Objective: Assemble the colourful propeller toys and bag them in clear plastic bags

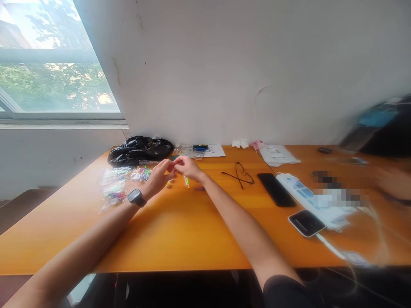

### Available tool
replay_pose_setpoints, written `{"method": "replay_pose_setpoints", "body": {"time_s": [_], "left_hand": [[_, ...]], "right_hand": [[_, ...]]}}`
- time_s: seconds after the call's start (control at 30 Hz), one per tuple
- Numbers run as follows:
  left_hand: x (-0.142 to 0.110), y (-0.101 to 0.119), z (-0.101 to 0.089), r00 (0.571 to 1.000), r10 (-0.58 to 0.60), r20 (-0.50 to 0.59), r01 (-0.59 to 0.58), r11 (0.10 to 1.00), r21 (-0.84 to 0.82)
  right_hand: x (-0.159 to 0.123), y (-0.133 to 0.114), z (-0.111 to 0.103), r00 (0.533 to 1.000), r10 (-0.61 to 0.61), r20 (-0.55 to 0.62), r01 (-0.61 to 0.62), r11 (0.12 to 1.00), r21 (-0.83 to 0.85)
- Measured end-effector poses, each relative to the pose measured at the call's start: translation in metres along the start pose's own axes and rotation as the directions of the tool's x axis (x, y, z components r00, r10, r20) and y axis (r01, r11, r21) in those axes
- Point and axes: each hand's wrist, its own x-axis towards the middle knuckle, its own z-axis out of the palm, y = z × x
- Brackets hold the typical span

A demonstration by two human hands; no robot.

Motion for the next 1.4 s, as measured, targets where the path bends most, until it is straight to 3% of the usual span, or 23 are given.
{"method": "replay_pose_setpoints", "body": {"time_s": [0.17,0.3,0.47,0.63,0.83,0.97,1.13,1.23,1.33,1.4], "left_hand": [[0.000,0.005,0.005,0.998,-0.048,0.029,0.048,0.999,-0.014],[0.002,0.005,0.006,0.994,-0.104,0.035,0.107,0.991,-0.077],[0.004,0.009,0.005,0.980,-0.198,-0.009,0.195,0.971,-0.137],[0.004,0.016,0.007,0.976,-0.209,-0.051,0.197,0.963,-0.184],[0.007,0.024,0.012,0.927,-0.375,0.011,0.347,0.845,-0.406],[0.010,0.025,0.012,0.921,-0.390,0.008,0.342,0.797,-0.498],[0.008,0.025,0.010,0.928,-0.373,-0.016,0.339,0.860,-0.382],[0.005,0.023,0.008,0.954,-0.299,-0.024,0.283,0.924,-0.257],[0.003,0.021,0.004,0.980,-0.201,0.001,0.200,0.973,-0.116],[0.002,0.019,0.001,0.990,-0.142,0.011,0.143,0.989,-0.041]], "right_hand": [[-0.003,0.002,0.002,0.999,0.000,0.045,0.004,0.997,-0.078],[-0.003,0.007,0.003,1.000,0.021,-0.012,-0.023,0.985,-0.171],[0.000,0.010,0.004,0.998,-0.064,-0.017,0.063,0.997,-0.040],[0.000,0.003,0.006,0.989,-0.046,-0.139,0.052,0.998,0.036],[-0.001,0.000,0.007,0.974,-0.043,-0.223,0.041,0.999,-0.013],[-0.002,-0.004,0.009,0.975,-0.028,-0.218,0.034,0.999,0.024],[-0.001,-0.007,0.013,0.974,0.011,-0.228,0.004,0.998,0.065],[0.001,-0.009,0.012,0.970,0.119,-0.212,-0.090,0.986,0.139],[0.000,-0.012,0.009,0.965,0.245,-0.091,-0.220,0.949,0.227],[-0.001,-0.013,0.006,0.967,0.255,-0.009,-0.243,0.934,0.261]]}}
